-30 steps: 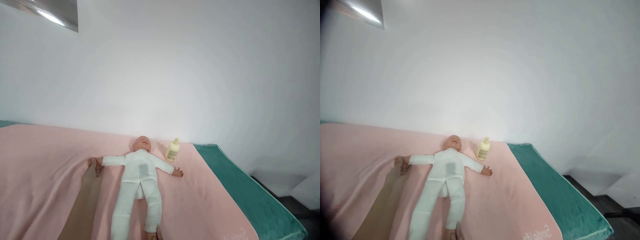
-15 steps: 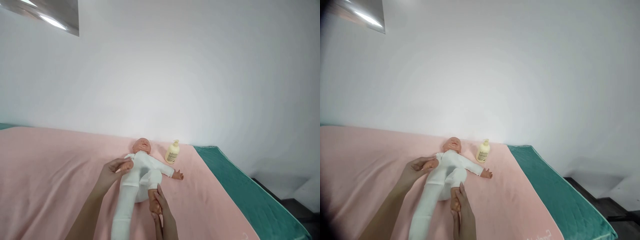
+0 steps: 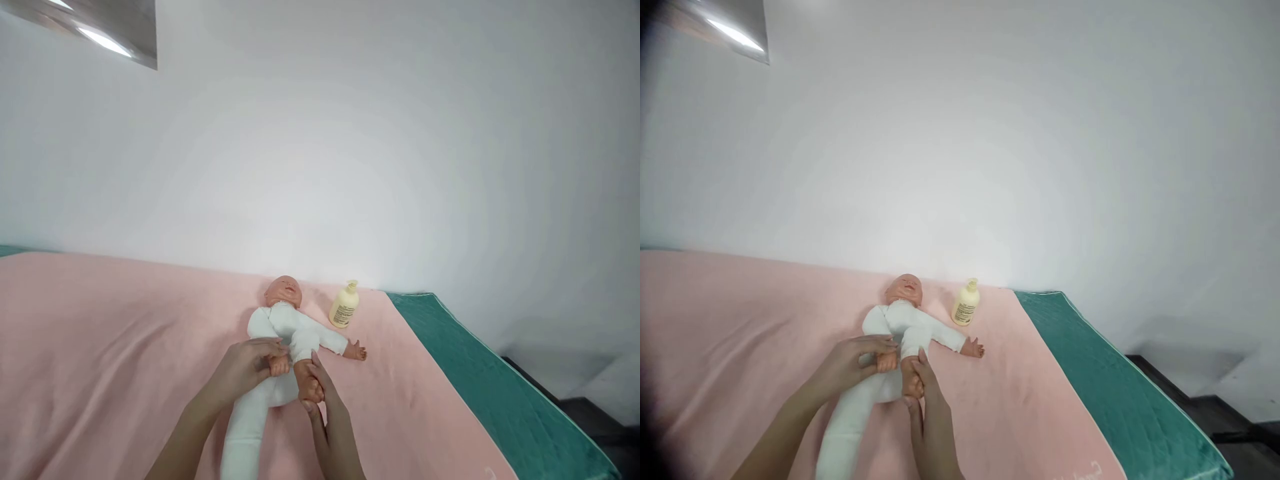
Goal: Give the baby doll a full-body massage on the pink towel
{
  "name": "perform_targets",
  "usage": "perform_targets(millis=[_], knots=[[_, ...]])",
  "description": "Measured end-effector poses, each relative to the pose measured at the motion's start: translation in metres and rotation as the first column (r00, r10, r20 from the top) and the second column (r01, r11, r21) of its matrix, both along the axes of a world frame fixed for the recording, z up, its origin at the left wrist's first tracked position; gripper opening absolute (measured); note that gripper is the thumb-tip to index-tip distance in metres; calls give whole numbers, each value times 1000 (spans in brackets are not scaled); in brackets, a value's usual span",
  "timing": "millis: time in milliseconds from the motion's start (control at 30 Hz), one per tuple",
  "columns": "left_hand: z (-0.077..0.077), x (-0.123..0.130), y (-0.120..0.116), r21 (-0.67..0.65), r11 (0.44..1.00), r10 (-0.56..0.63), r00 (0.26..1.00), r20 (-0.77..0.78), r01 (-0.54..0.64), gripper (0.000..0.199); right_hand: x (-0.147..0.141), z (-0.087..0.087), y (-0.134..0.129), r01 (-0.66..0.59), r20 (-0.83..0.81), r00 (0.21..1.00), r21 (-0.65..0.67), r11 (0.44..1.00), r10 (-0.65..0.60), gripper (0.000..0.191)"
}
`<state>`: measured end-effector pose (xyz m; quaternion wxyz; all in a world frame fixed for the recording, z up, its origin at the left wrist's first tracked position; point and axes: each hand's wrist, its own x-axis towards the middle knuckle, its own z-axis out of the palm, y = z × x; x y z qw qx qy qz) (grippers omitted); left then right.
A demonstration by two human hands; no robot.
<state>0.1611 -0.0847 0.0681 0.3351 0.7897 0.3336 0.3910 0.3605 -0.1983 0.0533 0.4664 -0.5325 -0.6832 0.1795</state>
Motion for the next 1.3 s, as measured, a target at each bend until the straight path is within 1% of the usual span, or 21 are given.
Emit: perform_targets(millis=[67,100,167,200,233,300,333,400,433,533,567,633,700,800,867,967,1033,1100,1133,1200,1300], knots=[[0,-3,2,-40,999,22,998,60,-19,27,2,-7,-6,2,-5,1000,16,1000,-2,42],[0,-5,3,-78,996,59,992,110,-50,27,4,-10,-9,5,-6,1000,25,1000,-4,41],[0,-10,7,-167,973,193,953,232,-156,30,5,-15,-16,14,-6,1000,38,999,-13,40],[1,-13,9,-216,950,285,913,293,-227,32,6,-17,-18,20,-4,1000,42,999,-19,39],[2,-17,11,-268,916,383,854,353,-300,35,5,-18,-18,24,-3,1000,44,999,-24,39],[3,-24,16,-368,837,543,698,466,-405,38,2,-16,-12,25,-1,1000,46,999,-25,39],[2,-28,19,-410,804,593,626,506,-430,39,-1,-13,-4,24,0,1000,48,999,-24,35],[-3,-35,27,-472,763,646,503,574,-442,38,-9,-2,23,19,2,1000,53,998,-19,28],[-7,-38,32,-500,756,654,442,614,-424,37,-15,5,41,18,4,1000,52,999,-18,24],[-25,-46,46,-579,740,663,220,716,-343,31,-33,29,103,6,5,1000,58,998,-6,37],[-32,-48,50,-599,732,667,160,728,-325,28,-39,36,123,5,4,1000,58,998,-5,38],[-43,-51,57,-633,700,692,95,716,-331,25,-49,47,158,3,3,1000,54,999,-3,38],[-51,-53,61,-666,657,726,56,686,-354,23,-57,54,183,5,0,1000,43,999,-5,35],[-59,-56,63,-712,600,767,7,642,-366,18,-65,58,207,8,-7,1000,24,1000,-8,38],[-64,-58,64,-737,570,789,-10,615,-364,13,-69,60,214,8,-13,1000,16,1000,-8,42],[-68,-60,66,-764,528,818,-22,575,-370,9,-72,63,216,6,-20,1000,13,1000,-6,46],[-68,-60,67,-767,514,826,-21,563,-384,7,-71,67,210,4,-23,1000,16,1000,-4,45],[-64,-59,67,-747,522,819,0,573,-412,6,-68,69,199,2,-25,1000,23,1000,-1,40],[-61,-57,66,-727,533,812,19,583,-433,9,-66,69,190,2,-26,1000,27,1000,-1,39],[-53,-53,62,-672,562,789,70,610,-482,24,-59,66,167,3,-25,1000,34,999,-2,36],[-39,-40,53,-576,632,735,165,658,-519,50,-44,53,118,15,-23,1000,32,999,-14,32]])
